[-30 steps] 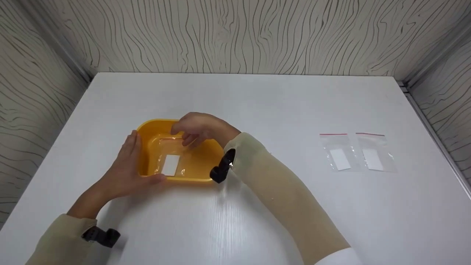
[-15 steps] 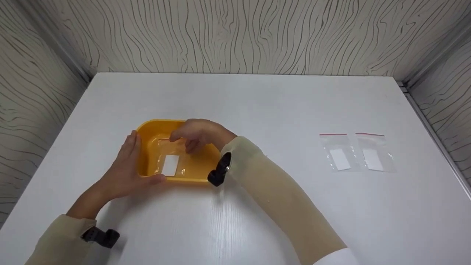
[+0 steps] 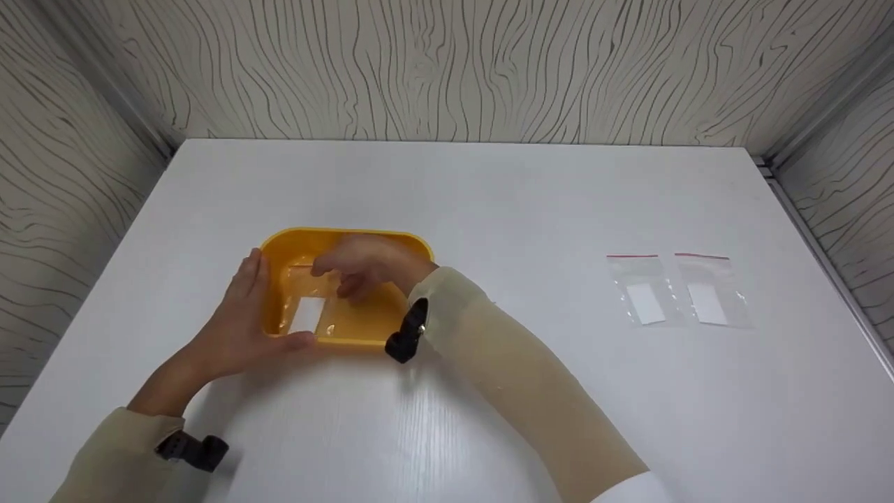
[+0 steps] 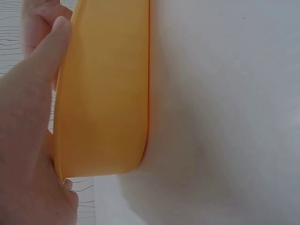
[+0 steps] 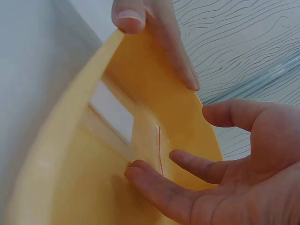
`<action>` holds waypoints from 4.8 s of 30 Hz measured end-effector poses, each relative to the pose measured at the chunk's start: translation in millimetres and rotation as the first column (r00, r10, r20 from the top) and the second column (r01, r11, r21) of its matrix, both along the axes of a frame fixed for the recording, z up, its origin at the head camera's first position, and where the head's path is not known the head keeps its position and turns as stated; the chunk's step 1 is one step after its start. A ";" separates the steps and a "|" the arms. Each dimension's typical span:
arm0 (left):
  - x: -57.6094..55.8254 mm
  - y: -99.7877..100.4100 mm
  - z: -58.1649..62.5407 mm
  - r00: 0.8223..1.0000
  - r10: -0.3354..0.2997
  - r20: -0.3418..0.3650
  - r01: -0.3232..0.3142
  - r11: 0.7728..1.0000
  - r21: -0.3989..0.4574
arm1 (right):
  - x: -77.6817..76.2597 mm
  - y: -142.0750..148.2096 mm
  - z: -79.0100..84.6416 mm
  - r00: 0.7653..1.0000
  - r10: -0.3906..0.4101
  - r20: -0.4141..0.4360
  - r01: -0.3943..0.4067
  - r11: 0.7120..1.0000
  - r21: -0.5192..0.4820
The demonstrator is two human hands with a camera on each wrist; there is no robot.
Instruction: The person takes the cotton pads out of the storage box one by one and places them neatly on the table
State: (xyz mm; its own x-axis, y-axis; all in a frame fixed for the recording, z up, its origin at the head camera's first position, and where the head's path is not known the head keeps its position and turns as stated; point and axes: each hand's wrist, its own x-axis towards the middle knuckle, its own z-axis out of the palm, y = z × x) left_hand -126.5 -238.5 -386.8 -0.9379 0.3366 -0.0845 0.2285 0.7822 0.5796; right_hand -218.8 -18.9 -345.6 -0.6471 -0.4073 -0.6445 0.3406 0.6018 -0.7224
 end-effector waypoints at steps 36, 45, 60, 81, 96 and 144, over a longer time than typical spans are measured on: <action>0.3 0.2 0.0 1.000 0.002 0.004 -0.002 1.000 -0.025 | 4.7 -15.4 0.4 0.999 -0.008 -0.033 0.007 0.999 -0.035; 1.7 -0.4 0.3 1.000 -0.006 0.005 0.006 1.000 -0.025 | 6.6 -20.8 -1.7 0.998 -0.068 -0.020 0.066 0.994 -0.083; 2.6 -0.1 0.5 1.000 0.008 0.022 -0.007 1.000 -0.026 | 3.7 -29.3 -4.2 0.992 -0.120 0.030 0.123 0.985 -0.125; 1.8 0.4 0.6 1.000 0.002 0.009 -0.001 1.000 -0.029 | 7.3 -33.8 -3.0 0.989 -0.122 -0.084 0.123 0.992 0.009; 1.0 -0.1 0.8 0.999 0.019 0.031 -0.018 0.999 -0.046 | 5.9 -26.6 -6.8 0.985 -0.124 -0.119 0.126 0.992 0.004; 1.9 -0.7 0.7 1.000 -0.009 0.012 0.009 1.000 -0.019 | 0.3 -25.8 -8.3 1.000 0.013 0.013 -0.014 0.996 0.086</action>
